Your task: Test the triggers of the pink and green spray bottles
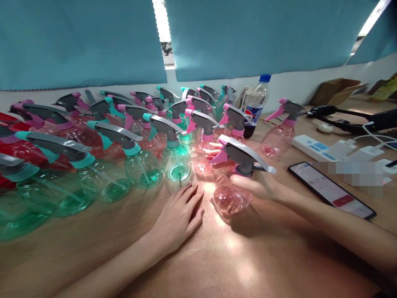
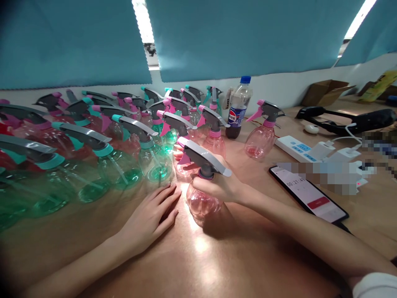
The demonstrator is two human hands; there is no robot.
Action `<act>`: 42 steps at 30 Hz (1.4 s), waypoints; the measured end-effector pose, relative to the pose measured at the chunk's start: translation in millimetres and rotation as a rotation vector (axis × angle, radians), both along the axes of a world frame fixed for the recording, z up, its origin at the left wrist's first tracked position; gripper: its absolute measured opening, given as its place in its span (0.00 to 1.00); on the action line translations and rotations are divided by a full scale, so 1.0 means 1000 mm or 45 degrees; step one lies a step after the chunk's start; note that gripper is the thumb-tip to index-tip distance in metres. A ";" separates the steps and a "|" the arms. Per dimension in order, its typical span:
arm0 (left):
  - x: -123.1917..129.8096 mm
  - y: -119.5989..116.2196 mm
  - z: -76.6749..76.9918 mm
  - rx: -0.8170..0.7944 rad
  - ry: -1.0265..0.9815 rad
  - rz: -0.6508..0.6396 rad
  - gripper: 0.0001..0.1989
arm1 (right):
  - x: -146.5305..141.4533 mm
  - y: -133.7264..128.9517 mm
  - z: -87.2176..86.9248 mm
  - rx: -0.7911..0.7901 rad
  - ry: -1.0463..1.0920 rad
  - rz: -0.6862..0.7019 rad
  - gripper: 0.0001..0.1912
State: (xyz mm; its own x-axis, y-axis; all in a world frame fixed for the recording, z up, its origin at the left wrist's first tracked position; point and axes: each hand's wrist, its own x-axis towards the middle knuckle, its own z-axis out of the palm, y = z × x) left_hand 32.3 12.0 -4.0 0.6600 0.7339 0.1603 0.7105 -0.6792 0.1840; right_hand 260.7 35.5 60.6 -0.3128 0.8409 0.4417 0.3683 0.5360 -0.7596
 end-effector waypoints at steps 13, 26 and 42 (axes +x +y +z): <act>0.000 0.000 0.001 -0.001 0.002 0.002 0.22 | -0.001 -0.001 0.002 -0.011 0.061 0.035 0.12; 0.001 0.000 0.001 -0.007 -0.025 0.001 0.21 | -0.001 0.001 0.001 0.023 0.004 -0.021 0.12; 0.001 0.000 0.002 -0.010 -0.049 -0.003 0.21 | -0.002 0.000 0.002 0.004 0.020 -0.003 0.11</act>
State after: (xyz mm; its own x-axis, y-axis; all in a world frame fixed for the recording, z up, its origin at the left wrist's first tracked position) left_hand 33.4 11.9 -2.3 0.6552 0.7337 0.1798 0.7011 -0.6792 0.2170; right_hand 258.5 35.4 62.7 -0.3040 0.8401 0.4493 0.3574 0.5377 -0.7636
